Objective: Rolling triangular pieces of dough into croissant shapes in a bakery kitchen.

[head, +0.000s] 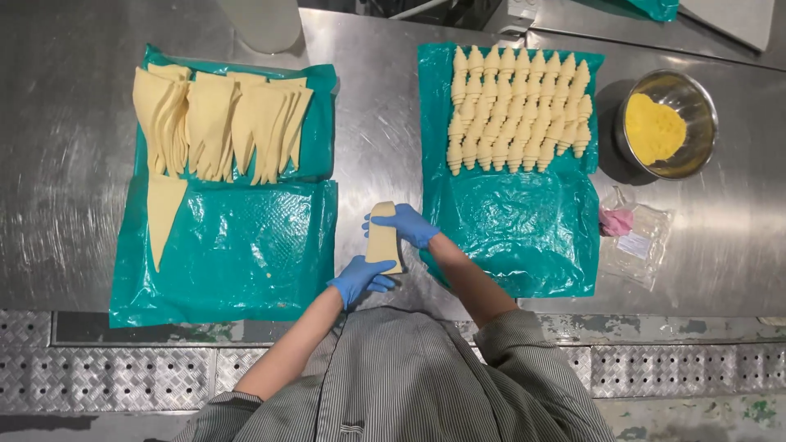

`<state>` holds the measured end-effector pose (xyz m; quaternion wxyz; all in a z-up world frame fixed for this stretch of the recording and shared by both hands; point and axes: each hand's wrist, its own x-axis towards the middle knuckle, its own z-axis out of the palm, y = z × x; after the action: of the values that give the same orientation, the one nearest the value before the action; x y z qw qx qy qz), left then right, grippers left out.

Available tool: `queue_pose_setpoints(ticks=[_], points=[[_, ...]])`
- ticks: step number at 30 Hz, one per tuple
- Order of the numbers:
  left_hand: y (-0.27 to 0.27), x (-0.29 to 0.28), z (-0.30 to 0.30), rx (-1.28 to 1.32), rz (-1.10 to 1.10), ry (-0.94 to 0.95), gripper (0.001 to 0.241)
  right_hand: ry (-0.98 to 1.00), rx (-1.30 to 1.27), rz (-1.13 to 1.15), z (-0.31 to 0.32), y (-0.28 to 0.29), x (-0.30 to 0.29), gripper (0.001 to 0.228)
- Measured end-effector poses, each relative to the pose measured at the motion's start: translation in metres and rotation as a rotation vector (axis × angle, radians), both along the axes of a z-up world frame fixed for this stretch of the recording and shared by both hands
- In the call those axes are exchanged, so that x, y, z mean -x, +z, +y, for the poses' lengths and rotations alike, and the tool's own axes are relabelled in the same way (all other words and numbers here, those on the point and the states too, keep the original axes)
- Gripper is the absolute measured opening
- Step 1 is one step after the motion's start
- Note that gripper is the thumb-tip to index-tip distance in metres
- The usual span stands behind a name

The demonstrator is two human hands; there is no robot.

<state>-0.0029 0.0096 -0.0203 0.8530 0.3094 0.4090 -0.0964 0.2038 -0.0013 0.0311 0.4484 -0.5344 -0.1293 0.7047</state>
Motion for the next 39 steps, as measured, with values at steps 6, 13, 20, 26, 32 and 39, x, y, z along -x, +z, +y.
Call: queue_pose_setpoints(ticks=[6, 13, 20, 26, 32, 39], points=[[-0.006, 0.004, -0.008, 0.032, 0.081, 0.03, 0.047, 0.121, 0.072, -0.067, 0.055, 0.001, -0.045, 0.041], [-0.006, 0.005, -0.017, 0.129, 0.122, 0.004, 0.05, 0.072, 0.045, -0.084, 0.097, -0.027, -0.094, 0.04], [-0.042, 0.005, -0.031, 0.156, 0.153, -0.052, 0.052, -0.014, -0.112, -0.095, 0.106, -0.071, -0.108, 0.044], [-0.097, 0.009, -0.049, 0.089, 0.22, -0.019, 0.047, -0.081, -0.185, -0.13, 0.112, -0.077, -0.1, 0.045], [-0.111, 0.011, -0.052, 0.001, 0.237, -0.071, 0.045, -0.137, -0.166, -0.178, 0.124, -0.102, -0.099, 0.041], [-0.088, 0.002, -0.042, 0.04, 0.248, -0.031, 0.04, -0.173, -0.319, -0.77, 0.131, -0.131, -0.085, 0.027]])
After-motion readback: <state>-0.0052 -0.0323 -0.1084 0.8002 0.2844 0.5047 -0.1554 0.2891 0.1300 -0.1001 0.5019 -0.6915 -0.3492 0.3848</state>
